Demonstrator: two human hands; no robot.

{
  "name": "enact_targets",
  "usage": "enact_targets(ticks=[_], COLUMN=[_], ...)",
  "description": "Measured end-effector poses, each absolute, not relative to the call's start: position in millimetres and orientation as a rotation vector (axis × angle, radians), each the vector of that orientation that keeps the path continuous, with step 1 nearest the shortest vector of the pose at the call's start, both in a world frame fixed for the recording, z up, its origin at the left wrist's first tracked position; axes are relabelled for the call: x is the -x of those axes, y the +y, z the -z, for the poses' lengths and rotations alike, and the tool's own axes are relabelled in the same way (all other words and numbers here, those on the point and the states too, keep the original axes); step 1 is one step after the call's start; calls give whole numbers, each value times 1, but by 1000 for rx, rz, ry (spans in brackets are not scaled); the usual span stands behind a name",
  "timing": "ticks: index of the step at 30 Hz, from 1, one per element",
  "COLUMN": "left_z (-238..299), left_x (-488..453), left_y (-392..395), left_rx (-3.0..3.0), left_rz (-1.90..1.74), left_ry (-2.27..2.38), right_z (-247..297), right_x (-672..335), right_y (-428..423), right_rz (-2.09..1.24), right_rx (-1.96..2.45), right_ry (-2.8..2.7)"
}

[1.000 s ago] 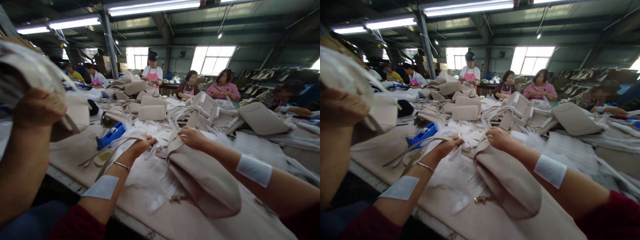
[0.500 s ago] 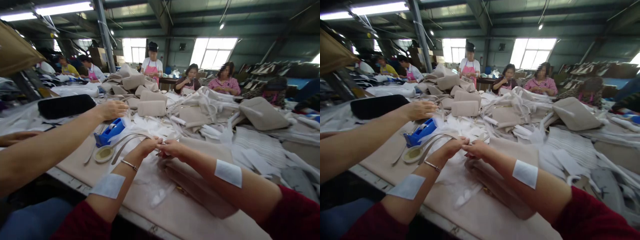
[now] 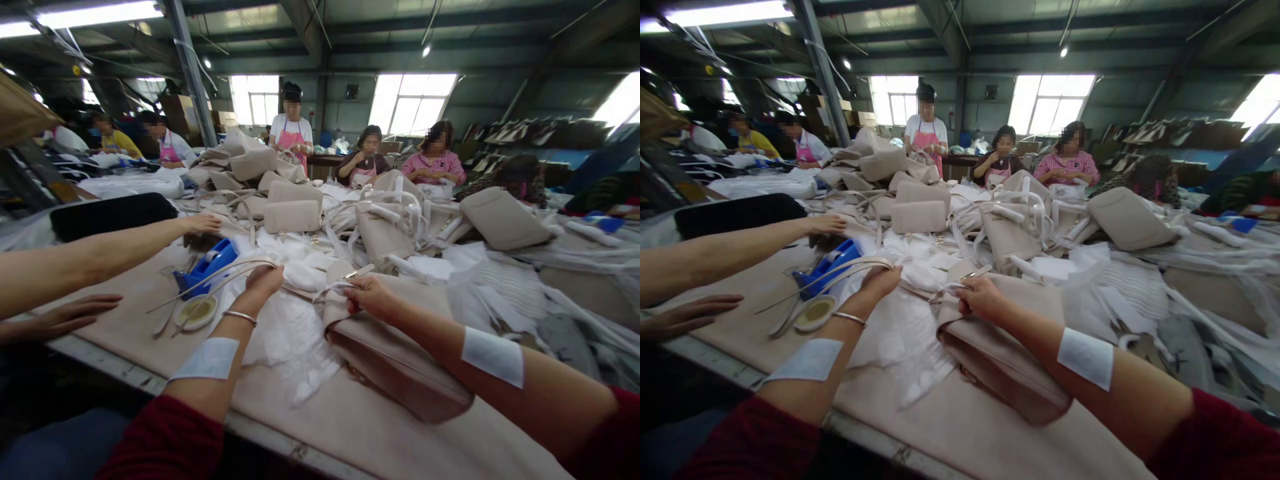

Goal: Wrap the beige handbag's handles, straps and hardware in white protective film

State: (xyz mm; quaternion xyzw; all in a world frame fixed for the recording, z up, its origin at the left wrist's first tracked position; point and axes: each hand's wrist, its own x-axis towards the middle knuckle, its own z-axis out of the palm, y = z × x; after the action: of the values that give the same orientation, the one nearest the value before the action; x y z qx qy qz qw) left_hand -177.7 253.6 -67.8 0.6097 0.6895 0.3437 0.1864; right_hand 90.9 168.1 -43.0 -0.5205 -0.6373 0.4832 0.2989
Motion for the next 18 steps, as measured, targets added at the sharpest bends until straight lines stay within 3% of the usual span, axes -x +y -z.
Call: enact_targets(ticks=[7,13,18], left_z=[42,15,-44], left_x=[142,110,88], left_y=[209,182,159], left_rx=[-2189,-2299,-2320], left_rz=[-1245,-1336,-1503], left_ry=[1593,1439,1299], right_z=[25,-32,-80], right_x=[-130,-181,-245], right_y=[130,86,55], right_rz=[-1202,-1154,-1020], right_rx=[1087,1007,784], right_ry=[-1776,-1579,-1318])
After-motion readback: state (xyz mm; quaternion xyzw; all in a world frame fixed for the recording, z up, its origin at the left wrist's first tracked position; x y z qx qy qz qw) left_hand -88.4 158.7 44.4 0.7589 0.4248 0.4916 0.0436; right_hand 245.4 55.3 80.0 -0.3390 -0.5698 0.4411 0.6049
